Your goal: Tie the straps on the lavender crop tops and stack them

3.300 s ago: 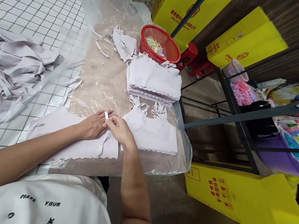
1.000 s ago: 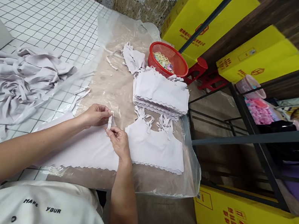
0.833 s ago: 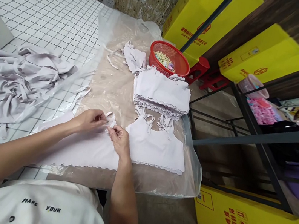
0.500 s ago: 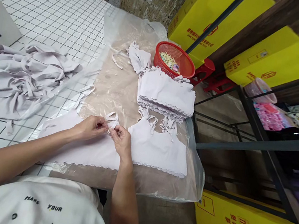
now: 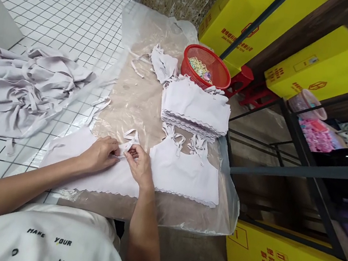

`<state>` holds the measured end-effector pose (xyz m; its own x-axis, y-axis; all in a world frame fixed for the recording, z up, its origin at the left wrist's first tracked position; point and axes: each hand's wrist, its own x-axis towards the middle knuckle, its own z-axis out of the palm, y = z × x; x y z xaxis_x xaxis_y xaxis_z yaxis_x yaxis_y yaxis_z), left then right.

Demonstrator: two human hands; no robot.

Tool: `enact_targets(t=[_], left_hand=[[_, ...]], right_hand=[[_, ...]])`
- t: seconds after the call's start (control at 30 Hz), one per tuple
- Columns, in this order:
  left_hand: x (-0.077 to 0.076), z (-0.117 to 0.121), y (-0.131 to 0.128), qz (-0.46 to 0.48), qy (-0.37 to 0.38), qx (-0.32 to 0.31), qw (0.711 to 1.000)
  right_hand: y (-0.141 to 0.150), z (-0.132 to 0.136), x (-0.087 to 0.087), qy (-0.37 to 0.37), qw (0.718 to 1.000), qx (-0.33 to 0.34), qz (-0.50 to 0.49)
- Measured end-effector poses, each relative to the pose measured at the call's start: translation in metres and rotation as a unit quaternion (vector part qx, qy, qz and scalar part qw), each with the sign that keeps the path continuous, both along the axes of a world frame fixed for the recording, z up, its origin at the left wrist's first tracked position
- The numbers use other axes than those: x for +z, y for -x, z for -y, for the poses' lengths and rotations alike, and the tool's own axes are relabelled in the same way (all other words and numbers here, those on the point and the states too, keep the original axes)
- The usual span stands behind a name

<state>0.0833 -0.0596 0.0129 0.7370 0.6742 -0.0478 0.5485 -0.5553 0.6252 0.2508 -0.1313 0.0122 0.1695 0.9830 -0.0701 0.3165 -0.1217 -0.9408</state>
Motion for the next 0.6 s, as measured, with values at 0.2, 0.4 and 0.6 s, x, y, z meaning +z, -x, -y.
enact_targets(t=[0.2, 0.4, 0.6], left_hand=[[-0.005, 0.000, 0.002, 0.045, 0.034, 0.008, 0.998], [-0.005, 0.001, 0.004, 0.071, 0.056, 0.022, 0.996], [-0.009, 0.002, 0.004, 0.085, 0.055, 0.014, 0.995]], right_hand=[[-0.004, 0.003, 0.004, 0.012, 0.999, 0.026, 0.024], [-0.009, 0.006, 0.007, 0.002, 0.996, 0.070, 0.050], [-0.012, 0.008, 0.007, 0.000, 0.994, 0.087, 0.072]])
